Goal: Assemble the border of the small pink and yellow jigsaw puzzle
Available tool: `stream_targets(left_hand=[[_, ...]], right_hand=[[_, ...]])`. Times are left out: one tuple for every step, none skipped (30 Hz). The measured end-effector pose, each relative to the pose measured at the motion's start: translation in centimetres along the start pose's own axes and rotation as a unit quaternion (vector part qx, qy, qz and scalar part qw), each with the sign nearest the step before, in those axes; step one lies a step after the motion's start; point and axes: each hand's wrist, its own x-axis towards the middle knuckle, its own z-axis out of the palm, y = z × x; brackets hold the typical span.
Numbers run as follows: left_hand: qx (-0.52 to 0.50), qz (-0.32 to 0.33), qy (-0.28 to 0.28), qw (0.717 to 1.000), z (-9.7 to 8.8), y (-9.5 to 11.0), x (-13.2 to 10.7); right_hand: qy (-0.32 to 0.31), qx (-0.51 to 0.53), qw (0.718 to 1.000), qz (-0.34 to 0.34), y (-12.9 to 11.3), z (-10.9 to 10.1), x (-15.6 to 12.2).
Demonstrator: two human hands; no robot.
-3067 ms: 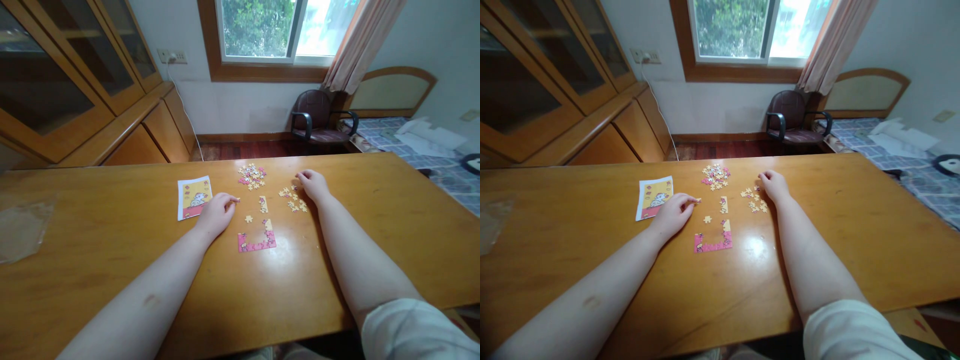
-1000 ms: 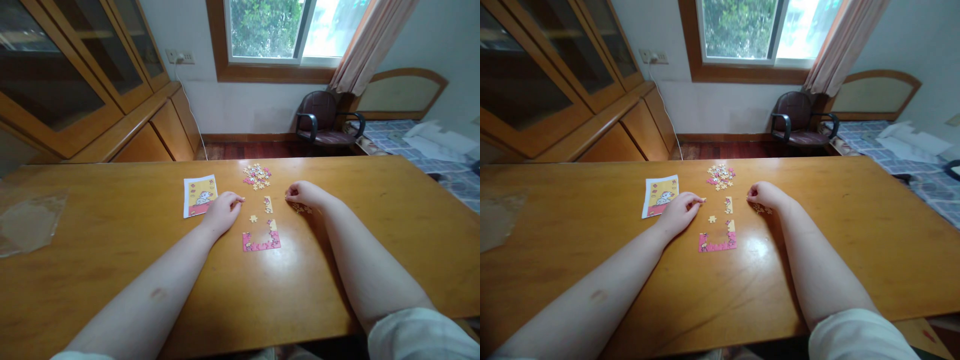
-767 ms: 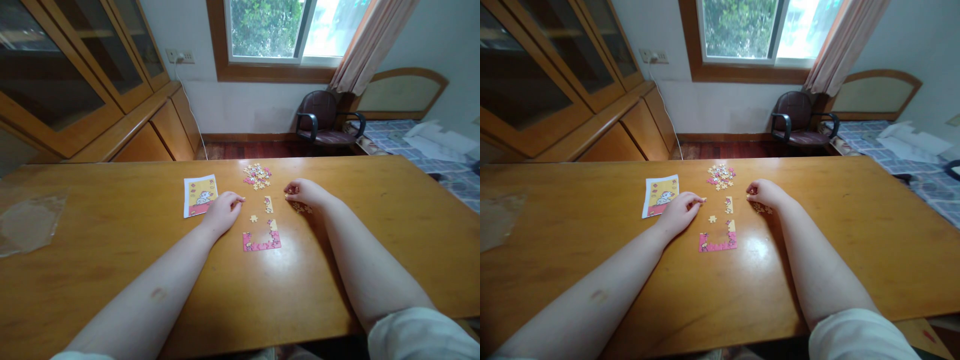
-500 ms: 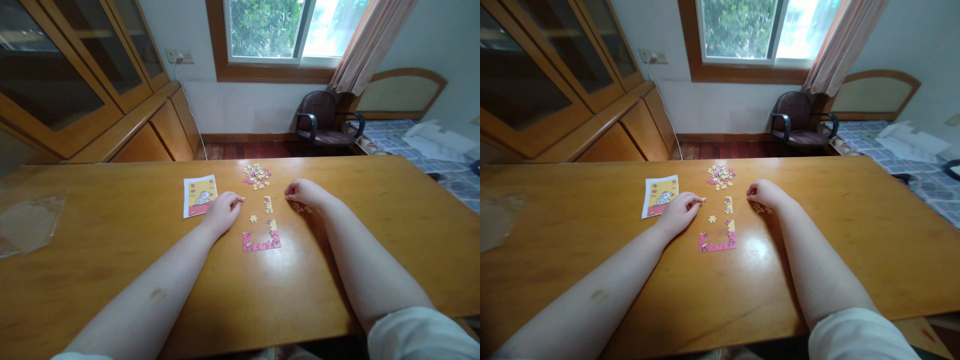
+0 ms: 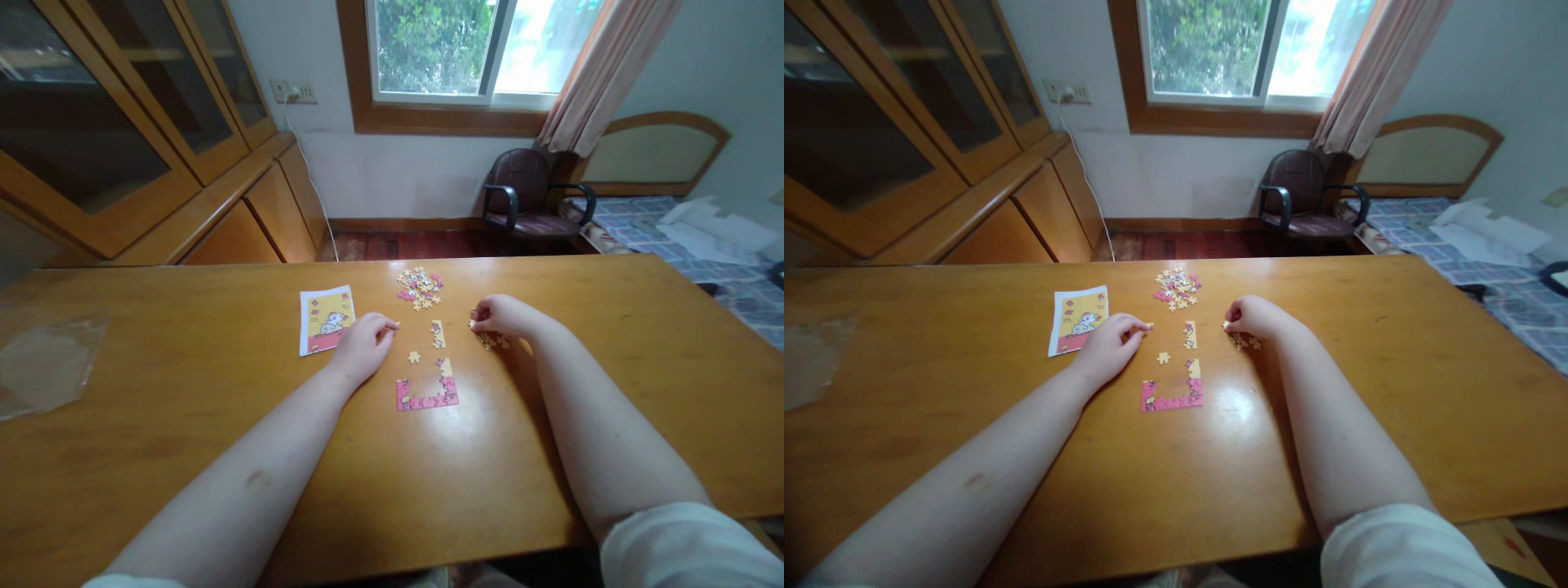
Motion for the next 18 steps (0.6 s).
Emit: stream_targets(left_hand=[[0.0, -0.001, 0.0, 1.0, 0.0, 0.0, 0.0], [0.0, 0.0, 0.0, 1.0, 0.0, 0.0, 0.0], [0.0, 0.001, 0.0, 1.0, -0.1, 0.0, 0.0], [-0.001, 0.001, 0.0, 1.0, -0.1, 0.0, 0.0], [-0.002, 0.002, 0.0, 1.0, -0.1, 0.0, 0.0], [-0.002, 0.001, -0.001, 1.0, -0.1, 0.0, -0.1], [-0.003, 0.001, -0.002, 1.0, -0.1, 0.0, -0.1], [-0.003, 0.0, -0.003, 1.0, -0.1, 0.0, -0.1], [-0.004, -0.001, -0.003, 1.0, -0.1, 0.0, -0.1], [-0.005, 0.0, -0.003, 1.0, -0.1, 0.0, -0.1], [-0.007, 0.002, -0.004, 1.0, -0.1, 0.1, -0.1], [-0.01, 0.005, -0.007, 1.0, -0.1, 0.1, -0.1], [-0.013, 0.009, -0.011, 1.0, 0.0, 0.2, -0.1], [-0.017, 0.015, -0.017, 1.0, 0.0, 0.3, -0.2], [-0.02, 0.022, -0.024, 0.999, -0.1, 0.4, -0.2], [-0.021, 0.029, -0.032, 0.999, -0.1, 0.5, -0.2], [-0.023, 0.036, -0.042, 0.998, -0.1, 0.6, -0.2], [-0.024, 0.043, -0.053, 0.997, -0.2, 0.8, -0.2]], right_hand=[[0.001, -0.002, 1.0, -0.005, -0.1, 0.0, -0.1], [0.003, -0.006, 1.0, -0.009, -0.3, 0.0, -0.2], [0.004, -0.01, 1.0, -0.013, -0.5, -0.1, -0.3], [0.003, -0.013, 1.0, -0.015, -0.7, -0.1, -0.4], [0.002, -0.015, 1.0, -0.017, -0.9, -0.1, -0.5], [0.003, -0.015, 1.0, -0.022, -1.1, -0.2, -0.6], [0.008, -0.012, 0.999, -0.028, -1.4, -0.2, -0.7], [0.016, -0.006, 0.999, -0.038, -1.7, -0.3, -0.8], [0.026, 0.004, 0.998, -0.052, -2.0, -0.3, -0.9], [0.037, 0.016, 0.997, -0.068, -2.4, -0.3, -1.1], [0.046, 0.031, 0.995, -0.083, -2.8, -0.3, -1.2], [0.049, 0.047, 0.993, -0.097, -3.4, -0.3, -1.4], [0.051, 0.064, 0.991, -0.107, -4.0, -0.2, -1.6], [0.049, 0.082, 0.989, -0.112, -4.6, 0.0, -1.9], [0.042, 0.098, 0.987, -0.119, -5.4, 0.3, -2.1], [0.042, 0.115, 0.985, -0.125, -6.1, 0.6, -2.3], [0.035, 0.135, 0.981, -0.134, -6.7, 1.1, -2.5], [0.029, 0.152, 0.978, -0.138, -7.3, 1.6, -2.6]])
